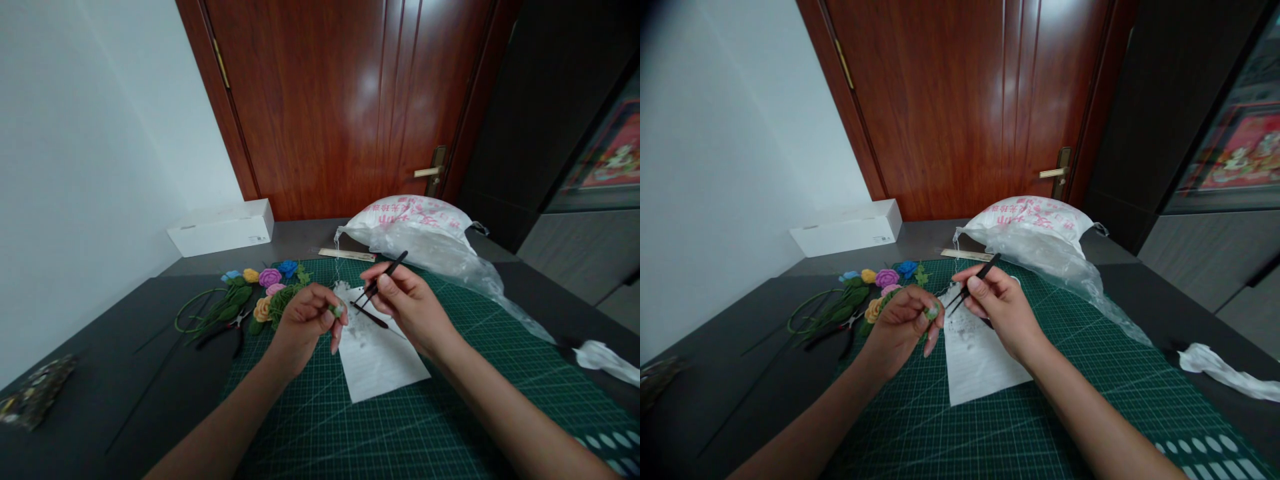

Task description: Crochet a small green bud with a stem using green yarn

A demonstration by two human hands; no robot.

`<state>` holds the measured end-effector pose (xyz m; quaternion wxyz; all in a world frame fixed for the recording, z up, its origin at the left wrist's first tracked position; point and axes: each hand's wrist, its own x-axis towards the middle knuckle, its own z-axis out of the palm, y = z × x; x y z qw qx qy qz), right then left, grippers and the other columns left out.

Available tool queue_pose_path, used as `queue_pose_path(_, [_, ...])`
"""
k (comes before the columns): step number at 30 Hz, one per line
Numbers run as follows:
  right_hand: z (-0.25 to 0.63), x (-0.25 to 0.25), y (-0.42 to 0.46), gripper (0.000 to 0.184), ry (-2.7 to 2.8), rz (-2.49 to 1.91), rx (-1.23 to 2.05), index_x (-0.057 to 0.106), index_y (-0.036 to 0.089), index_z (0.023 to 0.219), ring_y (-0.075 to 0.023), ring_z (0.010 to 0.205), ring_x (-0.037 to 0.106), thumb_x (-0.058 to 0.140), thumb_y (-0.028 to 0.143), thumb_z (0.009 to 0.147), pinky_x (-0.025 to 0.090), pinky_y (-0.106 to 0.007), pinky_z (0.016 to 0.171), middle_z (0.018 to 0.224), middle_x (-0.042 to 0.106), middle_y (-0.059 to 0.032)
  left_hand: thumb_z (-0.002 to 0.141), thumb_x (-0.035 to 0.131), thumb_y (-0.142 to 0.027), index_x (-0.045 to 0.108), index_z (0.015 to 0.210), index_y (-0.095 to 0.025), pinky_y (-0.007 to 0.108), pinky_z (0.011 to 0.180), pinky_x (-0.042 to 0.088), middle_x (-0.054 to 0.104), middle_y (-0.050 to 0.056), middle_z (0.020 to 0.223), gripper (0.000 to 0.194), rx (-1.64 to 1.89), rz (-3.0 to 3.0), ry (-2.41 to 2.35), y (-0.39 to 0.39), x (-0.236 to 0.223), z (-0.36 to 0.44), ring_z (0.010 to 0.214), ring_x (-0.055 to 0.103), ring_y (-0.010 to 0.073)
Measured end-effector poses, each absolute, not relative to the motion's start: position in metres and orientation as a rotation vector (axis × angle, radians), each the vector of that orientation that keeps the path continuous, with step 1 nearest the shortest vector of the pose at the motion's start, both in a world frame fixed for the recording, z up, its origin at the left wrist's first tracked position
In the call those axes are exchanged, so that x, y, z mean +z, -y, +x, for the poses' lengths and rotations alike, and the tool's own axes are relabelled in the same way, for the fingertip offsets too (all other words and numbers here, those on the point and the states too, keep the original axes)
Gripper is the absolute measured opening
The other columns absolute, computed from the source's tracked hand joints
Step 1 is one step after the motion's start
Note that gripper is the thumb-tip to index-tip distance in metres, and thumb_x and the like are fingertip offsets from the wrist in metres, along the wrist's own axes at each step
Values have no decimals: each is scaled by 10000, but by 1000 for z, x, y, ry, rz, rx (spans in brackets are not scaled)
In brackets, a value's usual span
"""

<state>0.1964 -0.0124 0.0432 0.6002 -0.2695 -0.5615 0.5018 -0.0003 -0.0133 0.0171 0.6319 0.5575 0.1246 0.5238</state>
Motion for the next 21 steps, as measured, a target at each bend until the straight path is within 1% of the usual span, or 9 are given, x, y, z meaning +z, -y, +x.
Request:
queue_pose_path(1, [195,42,13,289,1296,-624,1154,721,206,957,-79,452,463,755,477,864,357,-223,434,664,655,21,896,744,-225,652,950,-148,185,445,515,714,42,807,132,1203,1273,-283,13,17,0,546,622,104])
queue_pose_path(3, [192,41,14,243,1275,-629,1101,694,204,924,-88,443,527,795,408,841,418,-231,453,641,698,20,894,745,-221,654,953,-151,184,442,513,721,41,805,129,1209,1266,-281,13,17,0,541,627,105])
queue_pose_path(6, [190,42,16,233,1250,-645,1038,649,209,876,-110,443,593,804,378,835,478,-246,461,640,733,12,890,750,-224,648,953,-155,188,441,515,723,40,802,137,1198,1259,-295,12,16,0,551,636,114])
queue_pose_path(10, [188,44,21,231,1262,-634,1012,616,216,845,-113,412,597,782,375,859,490,-244,439,606,723,24,890,752,-231,639,952,-158,193,449,516,722,39,801,149,1200,1263,-306,13,15,0,550,628,111])
queue_pose_path(16, [185,44,24,225,1277,-642,959,615,222,837,-116,414,604,771,381,872,498,-241,435,585,705,31,895,746,-229,635,954,-162,188,450,513,722,36,806,142,1187,1270,-305,13,16,0,538,629,105])
queue_pose_path(19, [184,44,26,197,1297,-623,932,627,218,829,-118,418,609,769,346,879,499,-239,427,581,690,33,890,750,-218,633,957,-162,183,439,513,727,36,805,146,1189,1265,-307,13,15,1,534,633,106])
queue_pose_path(21, [184,45,28,160,1338,-619,868,642,216,831,-118,434,618,757,308,893,503,-241,426,614,686,29,886,752,-213,633,957,-162,177,425,510,728,33,791,149,1190,1259,-305,12,13,2,524,632,106])
